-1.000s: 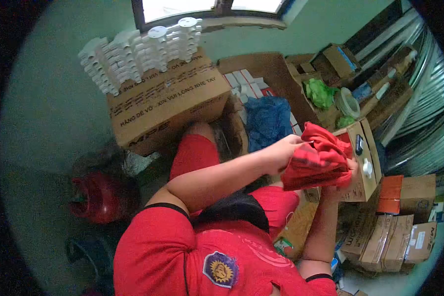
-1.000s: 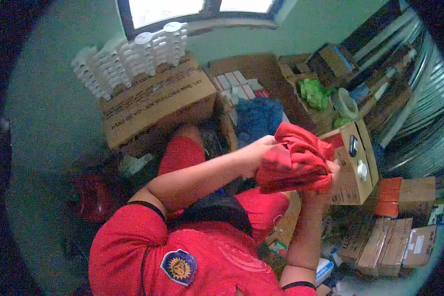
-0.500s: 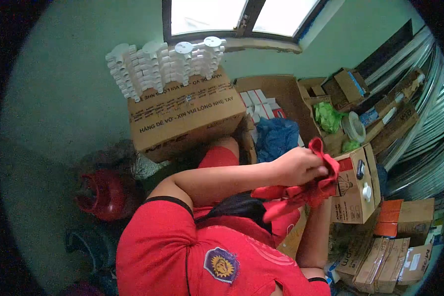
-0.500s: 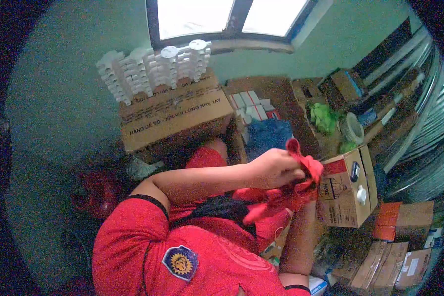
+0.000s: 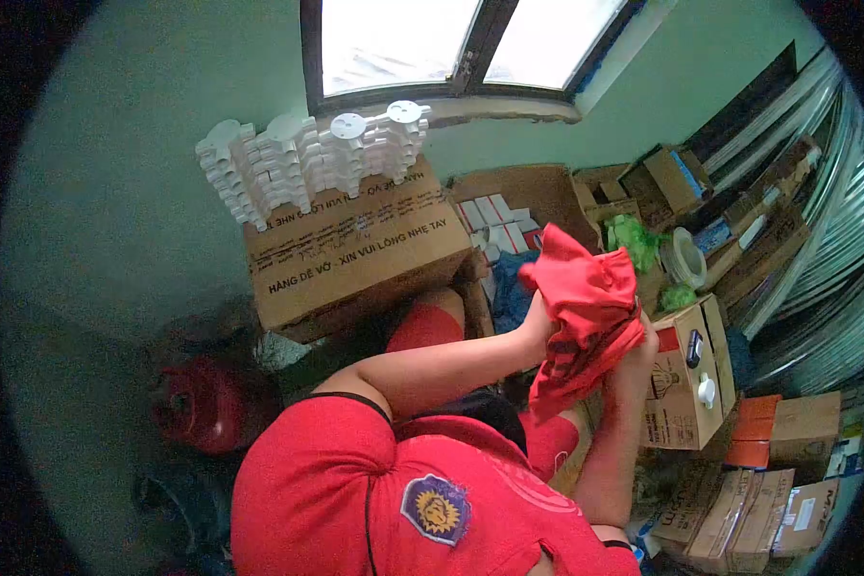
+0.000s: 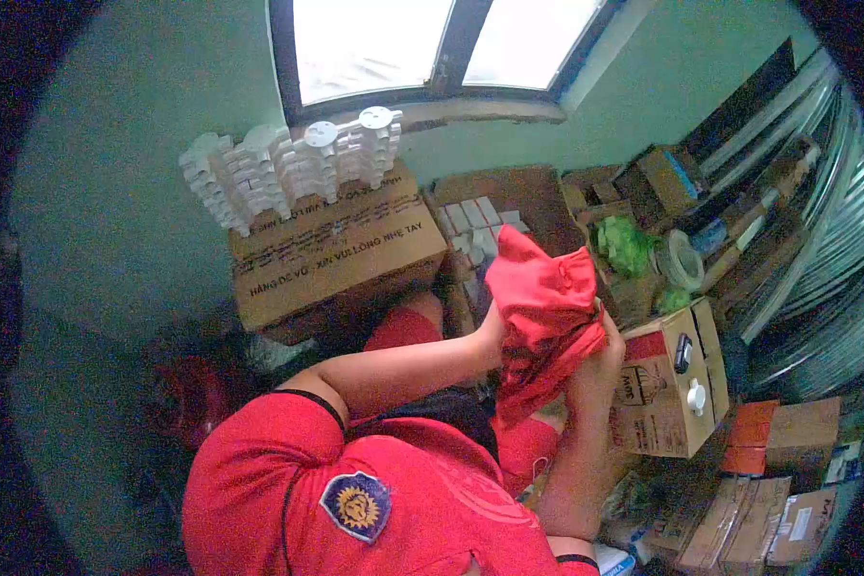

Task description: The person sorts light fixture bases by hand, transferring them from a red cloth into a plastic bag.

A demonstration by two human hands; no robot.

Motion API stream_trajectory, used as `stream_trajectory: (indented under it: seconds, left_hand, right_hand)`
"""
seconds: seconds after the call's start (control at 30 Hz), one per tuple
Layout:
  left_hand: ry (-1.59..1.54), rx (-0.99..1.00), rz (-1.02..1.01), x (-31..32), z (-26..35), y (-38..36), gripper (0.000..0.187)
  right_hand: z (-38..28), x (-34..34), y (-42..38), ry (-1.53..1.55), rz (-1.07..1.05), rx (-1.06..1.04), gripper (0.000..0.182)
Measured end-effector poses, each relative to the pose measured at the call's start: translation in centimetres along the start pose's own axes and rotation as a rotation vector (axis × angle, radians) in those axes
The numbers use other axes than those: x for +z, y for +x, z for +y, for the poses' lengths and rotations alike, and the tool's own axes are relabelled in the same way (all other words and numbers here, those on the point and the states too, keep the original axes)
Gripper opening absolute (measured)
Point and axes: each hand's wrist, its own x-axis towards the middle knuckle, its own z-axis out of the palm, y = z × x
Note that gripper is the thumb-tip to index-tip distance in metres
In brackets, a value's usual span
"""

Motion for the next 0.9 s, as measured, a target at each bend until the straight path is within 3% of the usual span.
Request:
stream_trajectory:
  seconds: [0.1, 0.2, 0.3, 0.47, 0.53, 0.57, 0.6, 0.63, 0.7, 0.73, 0.9]
  left_hand:
    - [0.208, 0.153, -0.274, -2.2, 0.3, 1.1, 0.032]
    - [0.466, 0.332, -0.291, -0.8, 2.2, 0.5, 0.024]
    - [0.374, 0.176, -0.357, -2.4, 3.5, 3.8, 0.02]
    - [1.044, 0.462, -0.244, 1.9, 5.5, 0.2, 0.027]
    - [1.665, 0.685, -0.419, 1.8, 6.6, 0.4, 0.038]
    - [1.975, 0.795, -0.509, 1.8, 7.1, 0.5, 0.044]
    - [1.848, 0.782, -0.643, 2.9, 7.3, -0.7, 0.07]
    - [2.057, 0.839, -0.701, 2.2, 7.0, -0.9, 0.076]
    - [1.976, 0.59, -0.607, 2.8, 6.7, -2.2, 0.079]
    - [1.974, 0.596, -0.598, 2.9, 6.7, -2.3, 0.081]
    - [1.935, 0.697, -0.594, 3.8, 7.2, -1.5, 0.085]
  right_hand:
    - [2.2, -0.5, 0.7, 0.184, -0.029, 0.191, 0.043]
    - [7.0, -2.1, 0.3, 0.284, -0.065, 0.241, 0.052]
    - [6.6, -0.2, 0.4, 0.324, -0.158, 0.156, 0.059]
    - [7.2, 0.9, 1.0, 0.676, -0.116, 0.251, 0.058]
    - [7.0, 1.4, 1.6, 0.719, -0.05, 0.296, 0.055]
    - [7.3, 1.1, 1.7, 0.542, -0.032, 0.186, 0.056]
    - [7.9, 0.8, 1.9, 0.369, -0.022, 0.078, 0.056]
    - [8.5, 0.5, 2.0, 0.194, 0.007, -0.024, 0.057]
    - [9.6, 0.0, 2.0, 0.071, 0.051, -0.133, 0.056]
    - [10.5, -0.2, 2.0, 0.084, 0.061, -0.149, 0.055]
    - [16.7, -1.6, 1.8, 0.852, 0.037, 0.031, 0.052]
